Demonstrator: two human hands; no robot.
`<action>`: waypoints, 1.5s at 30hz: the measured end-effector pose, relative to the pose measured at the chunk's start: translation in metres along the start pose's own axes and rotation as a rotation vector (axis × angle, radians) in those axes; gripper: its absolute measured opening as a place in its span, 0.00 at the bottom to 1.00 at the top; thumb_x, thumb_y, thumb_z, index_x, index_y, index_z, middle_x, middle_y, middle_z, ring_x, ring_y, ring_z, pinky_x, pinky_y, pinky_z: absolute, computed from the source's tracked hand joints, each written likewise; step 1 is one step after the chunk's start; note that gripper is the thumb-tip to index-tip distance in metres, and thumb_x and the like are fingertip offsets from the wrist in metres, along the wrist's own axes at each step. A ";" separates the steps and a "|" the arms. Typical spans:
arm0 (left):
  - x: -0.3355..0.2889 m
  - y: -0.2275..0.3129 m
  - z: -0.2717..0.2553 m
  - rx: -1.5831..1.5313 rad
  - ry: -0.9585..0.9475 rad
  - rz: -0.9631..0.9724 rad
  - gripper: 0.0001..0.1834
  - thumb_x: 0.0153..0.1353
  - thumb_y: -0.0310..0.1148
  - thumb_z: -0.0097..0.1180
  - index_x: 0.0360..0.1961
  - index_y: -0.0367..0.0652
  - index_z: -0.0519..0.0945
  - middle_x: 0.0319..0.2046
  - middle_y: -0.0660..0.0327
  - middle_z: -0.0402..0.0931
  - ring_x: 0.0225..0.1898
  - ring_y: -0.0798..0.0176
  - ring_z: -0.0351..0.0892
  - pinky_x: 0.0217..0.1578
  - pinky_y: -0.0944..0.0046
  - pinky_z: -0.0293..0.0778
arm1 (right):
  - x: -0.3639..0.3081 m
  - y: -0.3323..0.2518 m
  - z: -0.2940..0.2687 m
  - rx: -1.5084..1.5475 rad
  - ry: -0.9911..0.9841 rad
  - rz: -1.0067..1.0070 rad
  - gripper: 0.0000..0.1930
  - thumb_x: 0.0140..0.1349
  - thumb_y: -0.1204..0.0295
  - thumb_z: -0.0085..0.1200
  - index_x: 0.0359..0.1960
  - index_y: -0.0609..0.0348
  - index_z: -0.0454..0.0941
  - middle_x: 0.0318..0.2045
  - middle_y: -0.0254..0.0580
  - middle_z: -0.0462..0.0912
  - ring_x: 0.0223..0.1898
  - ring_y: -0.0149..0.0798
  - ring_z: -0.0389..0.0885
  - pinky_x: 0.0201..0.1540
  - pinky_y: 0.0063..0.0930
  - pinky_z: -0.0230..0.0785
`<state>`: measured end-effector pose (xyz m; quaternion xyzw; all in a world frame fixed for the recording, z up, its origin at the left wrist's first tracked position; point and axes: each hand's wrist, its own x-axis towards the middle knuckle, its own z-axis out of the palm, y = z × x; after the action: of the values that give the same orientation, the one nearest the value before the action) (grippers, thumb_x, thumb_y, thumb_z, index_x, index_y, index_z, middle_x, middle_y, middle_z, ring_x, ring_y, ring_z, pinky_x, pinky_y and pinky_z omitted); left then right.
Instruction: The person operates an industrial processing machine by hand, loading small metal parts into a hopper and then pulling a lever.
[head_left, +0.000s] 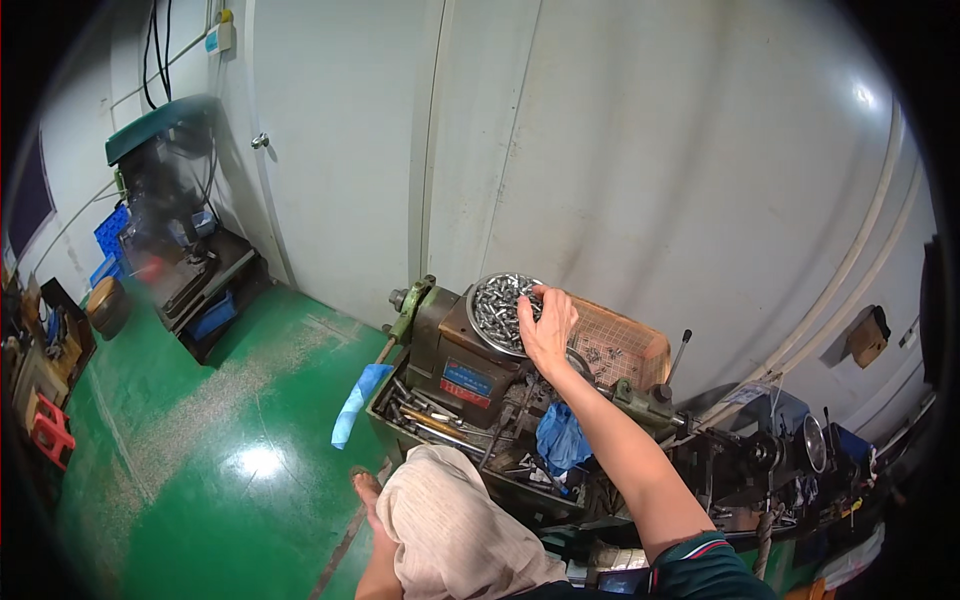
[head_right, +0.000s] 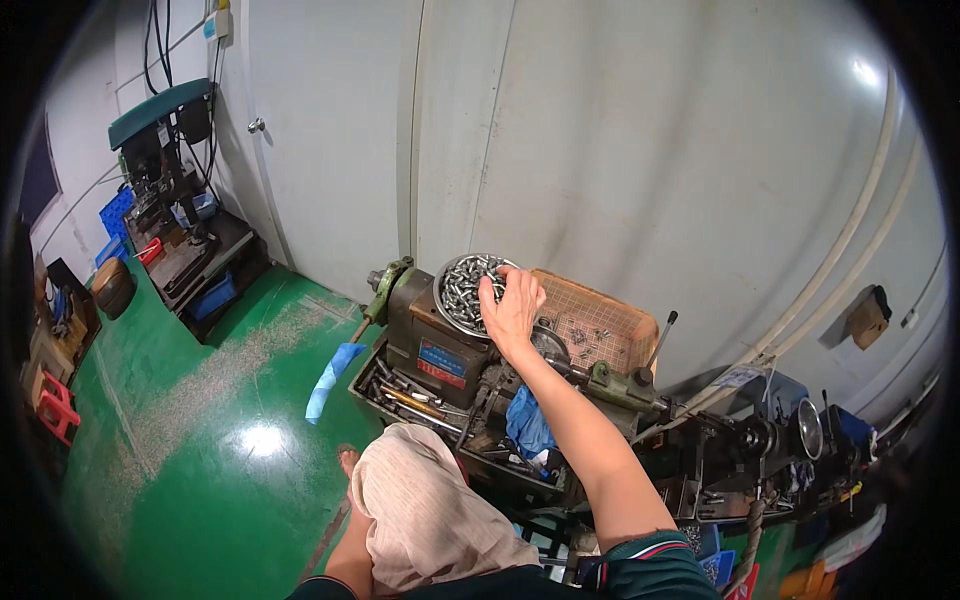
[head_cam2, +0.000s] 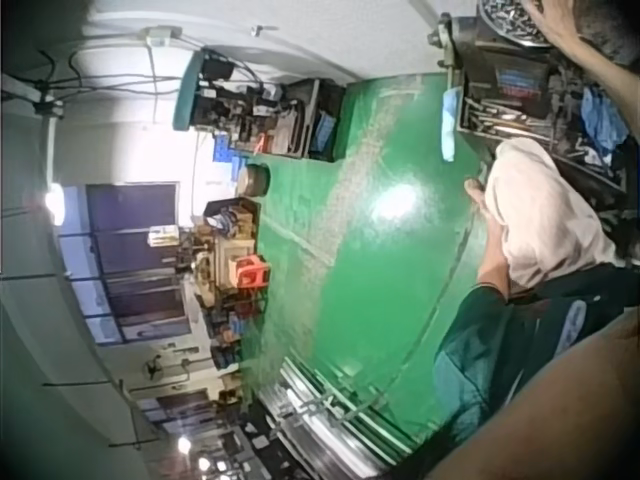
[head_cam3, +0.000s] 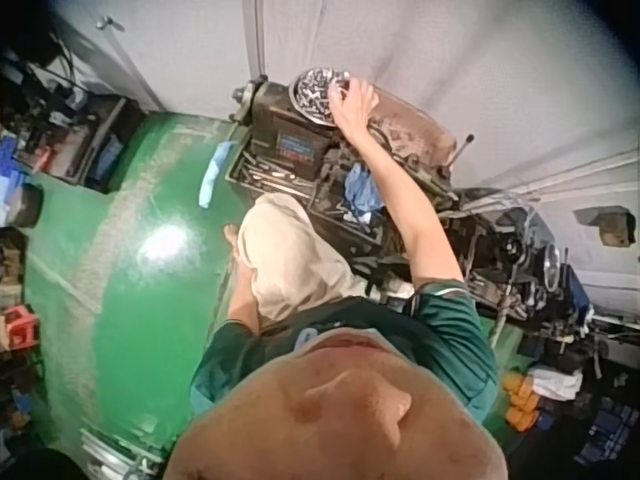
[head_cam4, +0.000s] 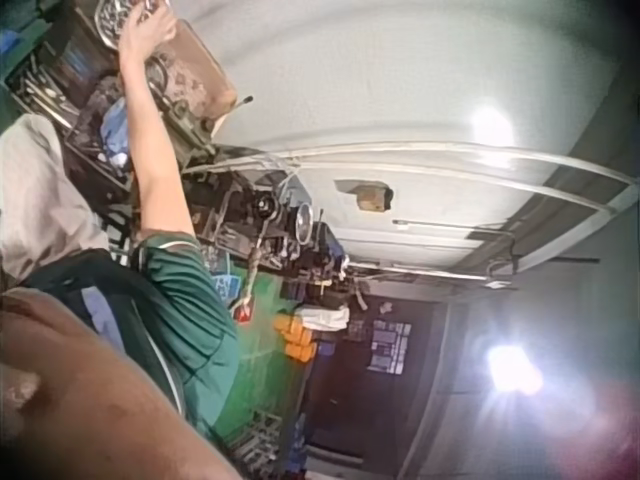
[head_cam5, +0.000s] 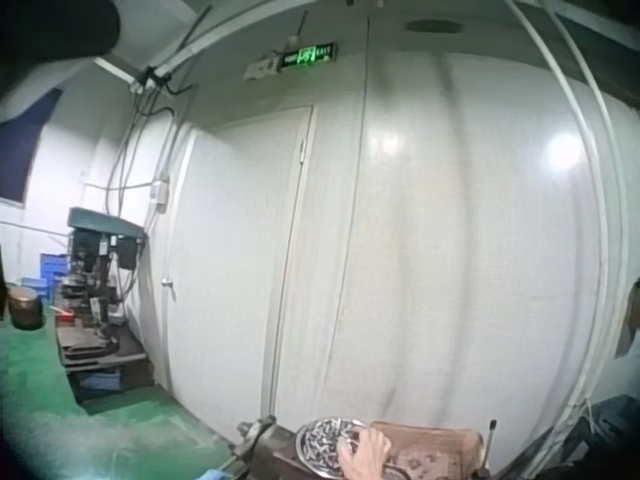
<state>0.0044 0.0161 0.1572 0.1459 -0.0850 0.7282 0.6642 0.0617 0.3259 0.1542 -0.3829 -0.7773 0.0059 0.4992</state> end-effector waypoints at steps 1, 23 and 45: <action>-0.001 0.000 0.010 0.209 0.620 0.086 0.51 0.42 0.75 0.28 0.55 0.42 0.59 0.53 0.48 0.61 0.52 0.45 0.62 0.52 0.47 0.59 | 0.000 0.002 0.000 -0.009 0.007 -0.009 0.14 0.51 0.62 0.49 0.35 0.58 0.70 0.32 0.41 0.71 0.40 0.42 0.68 0.47 0.37 0.52; 0.024 0.000 0.020 -0.018 0.692 0.335 0.47 0.43 0.72 0.33 0.56 0.46 0.58 0.50 0.51 0.62 0.50 0.51 0.62 0.51 0.50 0.59 | 0.001 -0.005 -0.001 0.051 -0.027 0.034 0.15 0.50 0.62 0.50 0.34 0.58 0.70 0.34 0.42 0.72 0.42 0.42 0.67 0.49 0.39 0.51; 0.014 0.005 0.011 -0.068 0.636 0.258 0.49 0.42 0.74 0.30 0.54 0.44 0.60 0.50 0.49 0.62 0.49 0.48 0.63 0.51 0.49 0.59 | 0.000 -0.003 0.000 0.036 -0.033 0.060 0.14 0.49 0.62 0.50 0.34 0.58 0.70 0.33 0.41 0.72 0.42 0.42 0.67 0.49 0.38 0.51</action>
<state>-0.0002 0.0250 0.1725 -0.1223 0.0844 0.8119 0.5645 0.0600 0.3235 0.1558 -0.3970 -0.7734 0.0412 0.4926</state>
